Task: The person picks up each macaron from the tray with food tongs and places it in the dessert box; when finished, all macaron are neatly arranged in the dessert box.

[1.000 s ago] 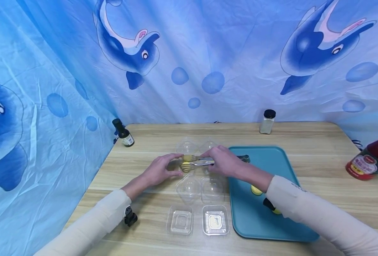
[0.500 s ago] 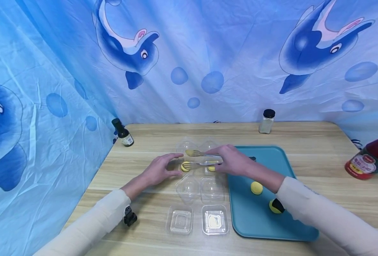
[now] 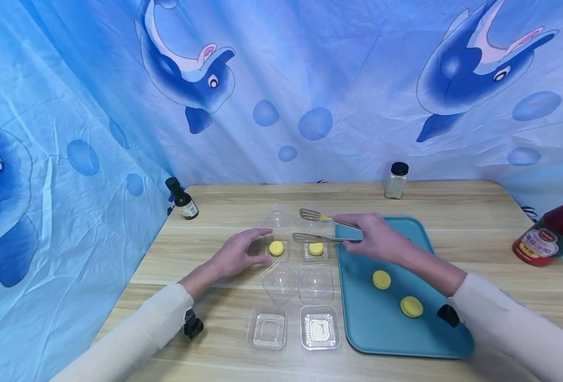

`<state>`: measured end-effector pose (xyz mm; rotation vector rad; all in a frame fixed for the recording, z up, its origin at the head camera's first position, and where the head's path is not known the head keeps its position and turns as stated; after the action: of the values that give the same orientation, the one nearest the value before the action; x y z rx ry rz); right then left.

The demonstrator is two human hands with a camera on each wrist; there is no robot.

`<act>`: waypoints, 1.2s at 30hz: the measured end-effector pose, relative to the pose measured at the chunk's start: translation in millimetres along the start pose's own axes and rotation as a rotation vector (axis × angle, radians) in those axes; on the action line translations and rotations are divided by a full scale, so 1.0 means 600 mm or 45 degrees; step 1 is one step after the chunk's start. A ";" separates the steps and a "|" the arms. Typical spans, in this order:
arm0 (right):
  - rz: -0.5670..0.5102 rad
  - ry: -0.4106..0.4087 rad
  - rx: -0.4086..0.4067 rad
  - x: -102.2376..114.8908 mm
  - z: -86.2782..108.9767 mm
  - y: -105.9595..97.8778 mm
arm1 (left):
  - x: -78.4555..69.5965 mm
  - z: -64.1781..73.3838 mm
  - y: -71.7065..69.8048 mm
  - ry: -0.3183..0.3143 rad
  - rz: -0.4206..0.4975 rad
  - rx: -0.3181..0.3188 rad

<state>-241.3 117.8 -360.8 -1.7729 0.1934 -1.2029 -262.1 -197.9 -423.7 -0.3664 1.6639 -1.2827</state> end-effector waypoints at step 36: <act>-0.043 0.043 0.073 -0.127 0.242 -0.035 | -0.174 0.060 0.061 0.438 0.030 0.131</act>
<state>-172.7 262.4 -402.6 -1.7132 0.1482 -1.2513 -170.8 -129.3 -402.4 -0.0644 1.8696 -1.4688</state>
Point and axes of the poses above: each hand's wrist, its own z-axis away from the middle knuckle, its own y-axis out of the palm, x = y × z, the point moved 6 cm from there along -z, towards the middle knuckle, and after that the axes turned 8 degrees about x, right-handed, at the moved point
